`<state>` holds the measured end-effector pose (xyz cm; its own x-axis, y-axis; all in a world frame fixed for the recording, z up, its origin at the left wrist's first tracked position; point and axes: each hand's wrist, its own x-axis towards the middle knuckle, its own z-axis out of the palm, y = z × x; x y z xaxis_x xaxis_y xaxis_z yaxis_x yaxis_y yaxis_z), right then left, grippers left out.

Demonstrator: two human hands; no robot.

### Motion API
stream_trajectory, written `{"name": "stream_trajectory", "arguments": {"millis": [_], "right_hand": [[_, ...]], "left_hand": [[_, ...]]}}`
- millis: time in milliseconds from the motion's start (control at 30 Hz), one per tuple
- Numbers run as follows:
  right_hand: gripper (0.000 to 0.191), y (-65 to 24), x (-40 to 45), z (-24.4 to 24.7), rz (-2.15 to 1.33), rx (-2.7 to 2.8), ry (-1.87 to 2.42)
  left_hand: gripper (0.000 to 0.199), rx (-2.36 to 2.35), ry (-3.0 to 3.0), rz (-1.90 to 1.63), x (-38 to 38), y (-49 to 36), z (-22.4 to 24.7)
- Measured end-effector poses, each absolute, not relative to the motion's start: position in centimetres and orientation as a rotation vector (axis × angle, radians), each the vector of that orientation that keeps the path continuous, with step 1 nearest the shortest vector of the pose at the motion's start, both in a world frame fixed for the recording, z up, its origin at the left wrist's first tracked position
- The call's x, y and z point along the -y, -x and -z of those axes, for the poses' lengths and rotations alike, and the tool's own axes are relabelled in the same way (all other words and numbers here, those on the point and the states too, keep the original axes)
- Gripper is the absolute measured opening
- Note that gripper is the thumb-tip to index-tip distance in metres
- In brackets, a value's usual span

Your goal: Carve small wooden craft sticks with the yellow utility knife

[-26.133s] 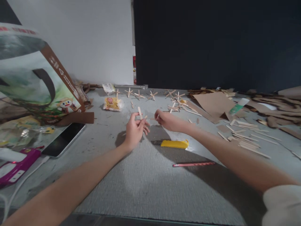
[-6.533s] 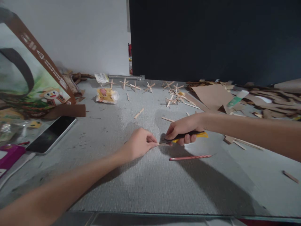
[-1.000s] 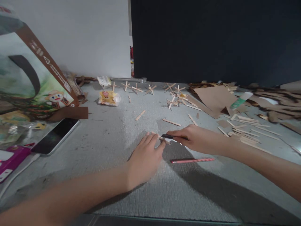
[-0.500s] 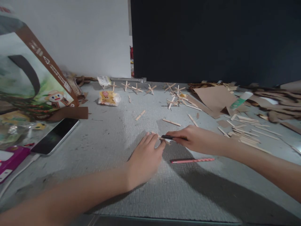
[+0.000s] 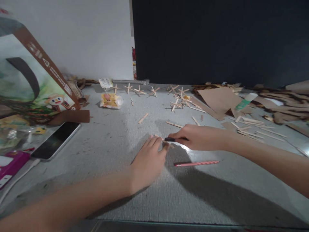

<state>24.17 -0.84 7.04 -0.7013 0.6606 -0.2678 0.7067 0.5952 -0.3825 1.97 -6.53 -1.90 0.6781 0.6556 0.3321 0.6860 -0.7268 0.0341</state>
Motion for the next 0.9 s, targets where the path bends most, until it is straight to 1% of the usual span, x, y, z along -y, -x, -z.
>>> {"name": "stream_trajectory", "arguments": {"millis": [167, 333, 600, 767, 900], "right_hand": [[0.034, -23.2, -0.2, -8.5, 0.799, -2.584, -1.171], [0.030, -22.8, -0.8, -9.2, 1.070, -2.287, -1.321], [0.013, -22.6, -1.0, -9.3, 1.464, -2.010, -1.467], [0.018, -22.9, -1.3, -8.5, 1.677, -1.845, -1.564], [0.023, -23.5, -1.1, -8.3, 1.647, -1.934, -1.567]], "left_hand": [[0.040, 1.150, 2.797, 0.468, 6.4, -2.1, 1.9], [0.040, 1.129, 2.786, 0.436, 6.5, -2.1, 1.7], [0.040, 1.105, 2.807, 0.401, 6.6, -2.0, 1.4], [0.040, 1.111, 2.808, 0.395, 6.5, -2.0, 1.4], [0.045, 1.144, 2.813, 0.392, 6.5, -2.0, 1.4]]}}
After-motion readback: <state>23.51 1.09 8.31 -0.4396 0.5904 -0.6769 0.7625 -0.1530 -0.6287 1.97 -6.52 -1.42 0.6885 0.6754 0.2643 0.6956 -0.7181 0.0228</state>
